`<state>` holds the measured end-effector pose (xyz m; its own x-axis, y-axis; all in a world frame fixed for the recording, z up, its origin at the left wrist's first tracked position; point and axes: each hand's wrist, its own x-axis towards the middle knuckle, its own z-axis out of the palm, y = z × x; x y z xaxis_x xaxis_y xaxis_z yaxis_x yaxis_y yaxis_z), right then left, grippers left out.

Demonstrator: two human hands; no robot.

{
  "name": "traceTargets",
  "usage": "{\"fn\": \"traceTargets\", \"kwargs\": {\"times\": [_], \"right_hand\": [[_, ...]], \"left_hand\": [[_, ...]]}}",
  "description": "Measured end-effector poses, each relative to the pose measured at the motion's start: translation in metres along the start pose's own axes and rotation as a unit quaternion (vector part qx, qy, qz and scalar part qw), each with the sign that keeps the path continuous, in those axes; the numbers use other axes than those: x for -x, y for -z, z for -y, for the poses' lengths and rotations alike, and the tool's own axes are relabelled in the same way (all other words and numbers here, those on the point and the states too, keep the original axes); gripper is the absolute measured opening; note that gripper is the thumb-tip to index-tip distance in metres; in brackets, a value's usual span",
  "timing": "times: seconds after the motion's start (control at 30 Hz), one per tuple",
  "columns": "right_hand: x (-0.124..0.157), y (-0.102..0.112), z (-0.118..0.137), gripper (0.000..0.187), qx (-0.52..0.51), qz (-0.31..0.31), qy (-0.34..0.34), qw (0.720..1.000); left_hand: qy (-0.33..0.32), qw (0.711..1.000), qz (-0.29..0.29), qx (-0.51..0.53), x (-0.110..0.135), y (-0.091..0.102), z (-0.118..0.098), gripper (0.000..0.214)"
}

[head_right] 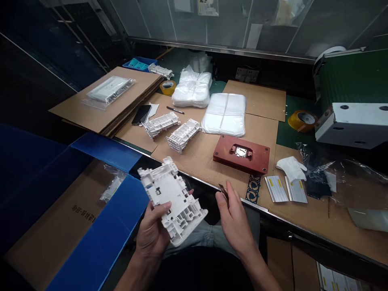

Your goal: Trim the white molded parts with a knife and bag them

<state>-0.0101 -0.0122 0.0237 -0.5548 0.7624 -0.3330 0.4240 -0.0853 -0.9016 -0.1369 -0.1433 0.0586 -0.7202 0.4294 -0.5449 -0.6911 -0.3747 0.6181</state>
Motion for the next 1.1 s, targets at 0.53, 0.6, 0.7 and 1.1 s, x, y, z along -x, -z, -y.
{"fn": "traceTargets", "kwargs": {"times": [0.53,0.6,0.7,1.1], "right_hand": [[0.062,0.011,0.050,0.040,0.098,-0.003,0.289,0.952],[0.064,0.009,0.051,0.041,0.111,-0.007,0.301,0.947],[0.064,0.006,0.052,0.042,0.126,-0.017,0.307,0.943],[0.065,0.007,0.048,0.036,0.128,-0.026,0.329,0.935]], "left_hand": [[-0.233,0.969,-0.019,-0.081,0.026,-0.022,-0.015,0.056],[-0.244,0.965,-0.012,-0.095,0.028,-0.024,-0.015,0.056],[-0.242,0.965,-0.014,-0.097,0.030,-0.026,-0.015,0.052],[-0.231,0.970,-0.039,-0.059,0.033,-0.018,-0.013,0.051]]}}
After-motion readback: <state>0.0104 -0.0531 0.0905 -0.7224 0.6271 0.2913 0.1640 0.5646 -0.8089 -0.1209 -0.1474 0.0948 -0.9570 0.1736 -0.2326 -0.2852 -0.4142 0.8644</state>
